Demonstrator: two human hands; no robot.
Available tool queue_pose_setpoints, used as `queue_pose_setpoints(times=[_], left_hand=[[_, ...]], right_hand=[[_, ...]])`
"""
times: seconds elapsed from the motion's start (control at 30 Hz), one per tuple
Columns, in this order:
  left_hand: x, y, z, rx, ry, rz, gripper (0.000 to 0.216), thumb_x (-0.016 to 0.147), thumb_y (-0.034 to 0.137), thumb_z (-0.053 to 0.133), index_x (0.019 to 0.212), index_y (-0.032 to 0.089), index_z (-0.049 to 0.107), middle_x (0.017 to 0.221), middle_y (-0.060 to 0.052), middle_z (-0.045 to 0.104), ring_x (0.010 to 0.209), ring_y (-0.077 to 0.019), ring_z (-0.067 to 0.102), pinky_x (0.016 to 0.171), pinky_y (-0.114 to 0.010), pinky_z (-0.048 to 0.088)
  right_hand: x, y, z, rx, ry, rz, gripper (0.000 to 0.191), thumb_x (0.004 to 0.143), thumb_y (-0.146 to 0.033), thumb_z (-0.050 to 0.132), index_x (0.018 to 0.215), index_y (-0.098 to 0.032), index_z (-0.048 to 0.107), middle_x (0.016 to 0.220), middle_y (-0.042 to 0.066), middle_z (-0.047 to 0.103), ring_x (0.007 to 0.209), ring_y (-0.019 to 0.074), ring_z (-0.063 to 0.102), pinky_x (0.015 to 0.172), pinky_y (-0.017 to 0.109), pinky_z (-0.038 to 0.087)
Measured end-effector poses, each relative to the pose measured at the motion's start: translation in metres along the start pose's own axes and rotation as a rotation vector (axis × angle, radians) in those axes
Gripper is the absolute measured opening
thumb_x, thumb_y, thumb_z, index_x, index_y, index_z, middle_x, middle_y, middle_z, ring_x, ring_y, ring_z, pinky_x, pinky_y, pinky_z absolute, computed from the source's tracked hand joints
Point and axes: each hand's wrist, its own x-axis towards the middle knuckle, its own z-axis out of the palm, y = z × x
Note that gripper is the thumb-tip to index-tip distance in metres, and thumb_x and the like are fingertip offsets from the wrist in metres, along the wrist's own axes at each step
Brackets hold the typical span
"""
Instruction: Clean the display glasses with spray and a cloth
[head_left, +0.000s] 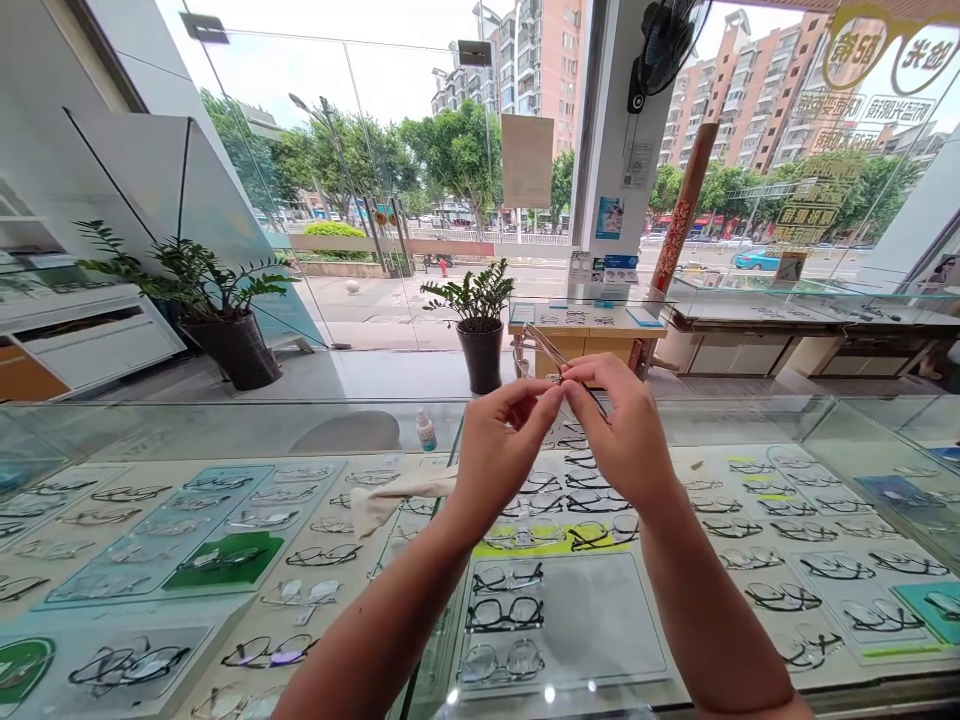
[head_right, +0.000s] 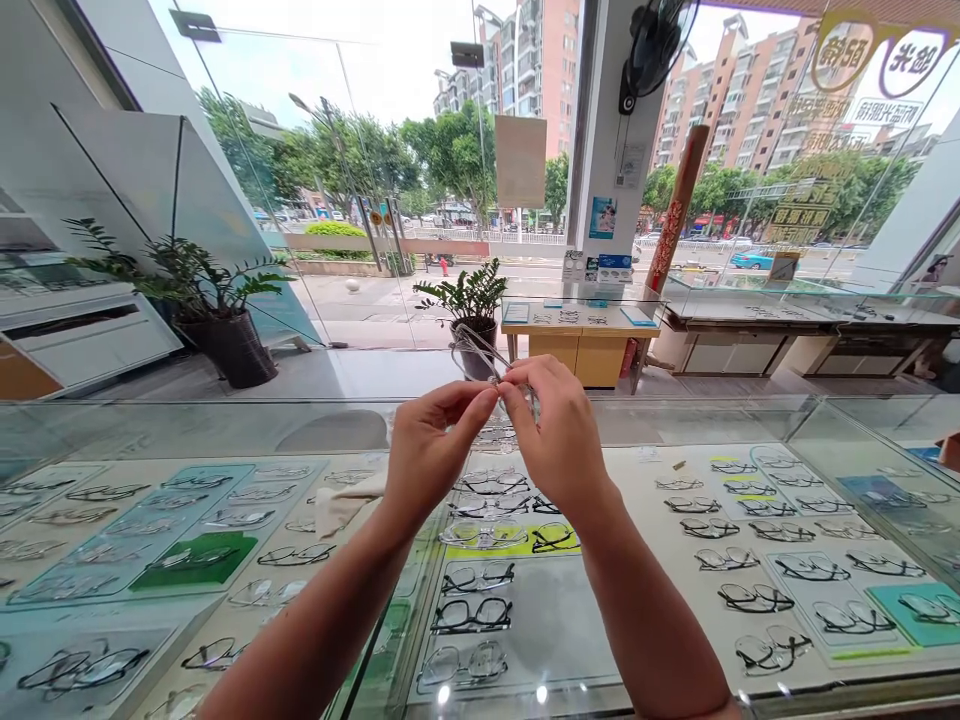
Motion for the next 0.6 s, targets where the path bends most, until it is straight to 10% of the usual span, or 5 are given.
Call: queue_pose_setpoints(times=[0.4, 0.6], left_hand=[[0.013, -0.019, -0.008, 0.058, 0.026, -0.192, 0.022, 0.088, 0.042, 0.081, 0.094, 0.02, 0.083, 0.068, 0.0, 0.069, 0.06, -0.0115, 0.054, 0.055, -0.026, 0.04], [0.028, -0.039, -0.028, 0.355, -0.207, -0.184, 0.017, 0.091, 0.037, 0.074, 0.092, 0.022, 0.082, 0.056, 0.005, 0.05, 0.055, -0.0114, 0.041, 0.055, -0.028, 0.03]], right_hand=[[-0.002, -0.005, 0.006, -0.17, -0.084, 0.028, 0.018, 0.106, -0.026, 0.057, 0.109, -0.023, 0.075, 0.116, 0.009, 0.079, 0.111, 0.0293, 0.071, 0.099, 0.049, 0.052], [0.0, -0.002, -0.007, -0.172, -0.012, 0.087, 0.012, 0.097, -0.016, 0.059, 0.1, -0.023, 0.068, 0.096, 0.004, 0.071, 0.093, 0.0236, 0.065, 0.089, 0.043, 0.05]])
